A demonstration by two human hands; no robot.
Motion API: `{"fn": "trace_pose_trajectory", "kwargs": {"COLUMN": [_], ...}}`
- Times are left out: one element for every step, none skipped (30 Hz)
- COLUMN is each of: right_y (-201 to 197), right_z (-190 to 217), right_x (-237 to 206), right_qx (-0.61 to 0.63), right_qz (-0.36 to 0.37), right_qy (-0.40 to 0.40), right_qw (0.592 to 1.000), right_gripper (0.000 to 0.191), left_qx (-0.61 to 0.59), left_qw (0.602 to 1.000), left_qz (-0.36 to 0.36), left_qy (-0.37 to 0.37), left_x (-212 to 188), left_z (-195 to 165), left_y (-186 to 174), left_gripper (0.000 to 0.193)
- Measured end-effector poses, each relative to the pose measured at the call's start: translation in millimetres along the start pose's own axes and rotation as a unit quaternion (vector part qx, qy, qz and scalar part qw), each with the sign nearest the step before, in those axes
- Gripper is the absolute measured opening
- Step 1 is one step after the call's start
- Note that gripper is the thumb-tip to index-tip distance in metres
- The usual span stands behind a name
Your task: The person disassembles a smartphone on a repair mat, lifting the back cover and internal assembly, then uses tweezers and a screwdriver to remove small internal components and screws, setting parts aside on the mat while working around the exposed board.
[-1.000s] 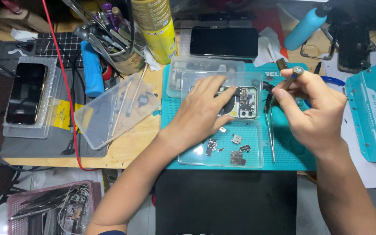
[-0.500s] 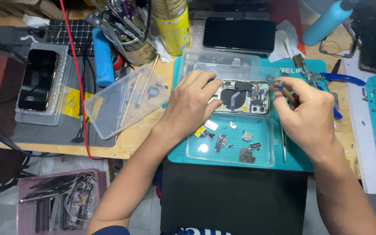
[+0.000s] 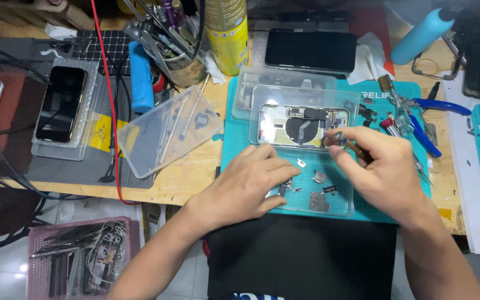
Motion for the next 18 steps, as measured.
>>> {"fn": "trace_pose_trajectory", "kwargs": {"right_y": [1.0,2.1,3.5,4.6,5.8,7.5,9.6,11.2,14.1,17.1,19.7,23.2,26.2,28.9,31.4,32.3,33.5,35.2], "right_z": [1.3,2.2,2.9,3.5,3.6,3.7,3.9,3.5,3.4,3.2,4.6,6.1,7.6,9.5,10.9,11.6,10.9,9.7], "right_x": [-1.2,-2.4,-3.7,-4.8,-5.9,-7.4,-8.9,-10.7,-12.3,-12.4,-10.6,-8.6,-7.7,-6.5,-3.9,-1.5,0.4,2.8], "right_qx": [0.007,0.012,0.018,0.024,0.028,0.032,0.036,0.053,0.07,0.087,0.089,0.091,0.094,0.083,0.071,0.06,0.056,0.052], "right_qz": [0.008,0.019,0.031,0.042,0.054,0.066,0.079,0.078,0.078,0.077,0.069,0.062,0.054,0.05,0.045,0.04,0.039,0.037], "right_qy": [0.0,0.002,0.005,0.007,0.014,0.022,0.029,0.043,0.057,0.07,0.065,0.061,0.058,0.05,0.042,0.034,0.035,0.035], "right_qw": [1.0,1.0,0.999,0.999,0.998,0.997,0.996,0.995,0.993,0.991,0.991,0.992,0.992,0.994,0.996,0.997,0.997,0.997], "right_gripper": [0.023,0.023,0.024,0.025,0.024,0.023,0.022,0.024,0.026,0.027,0.027,0.027,0.027,0.027,0.027,0.027,0.028,0.031], "left_qx": [0.003,0.006,0.008,0.01,0.0,-0.01,-0.02,-0.033,-0.047,-0.06,-0.087,-0.115,-0.143,-0.137,-0.13,-0.124,-0.118,-0.113], "left_qw": [1.0,1.0,1.0,1.0,1.0,1.0,0.999,0.998,0.996,0.993,0.99,0.986,0.98,0.979,0.977,0.975,0.976,0.977], "left_qz": [0.003,0.003,0.003,0.002,-0.008,-0.017,-0.027,-0.053,-0.079,-0.105,-0.111,-0.116,-0.12,-0.14,-0.159,-0.177,-0.178,-0.178], "left_qy": [-0.006,-0.002,0.001,0.005,0.002,-0.001,-0.004,0.0,0.005,0.009,-0.014,-0.038,-0.062,-0.056,-0.049,-0.042,-0.035,-0.028], "left_x": [1.5,2.7,3.5,4.2,4.4,4.0,3.5,2.9,2.6,2.3,3.3,4.3,4.0,3.4,3.8,3.2,1.9,0.6], "left_z": [1.1,0.7,0.3,0.2,0.9,1.2,1.5,0.5,-1.4,-3.1,-1.6,-0.9,0.2,-1.8,-2.8,-3.5,-4.4,-5.0], "left_y": [0.5,0.8,1.3,1.4,0.1,-1.0,-2.1,-4.4,-5.6,-6.7,-4.2,-0.4,3.2,3.4,2.9,1.7,1.7,1.4], "left_gripper": [0.054,0.053,0.051,0.05,0.053,0.057,0.06,0.061,0.062,0.063,0.061,0.06,0.059,0.058,0.057,0.056,0.056,0.056]}}
Point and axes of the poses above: each hand's wrist, its own x-axis towards the middle knuckle, its own y-axis out of the palm, z = x × y, the point moved 6 cm from there along x, towards the middle knuckle, and after that the axes turned 6 degrees about z, right-handed, at the moved point
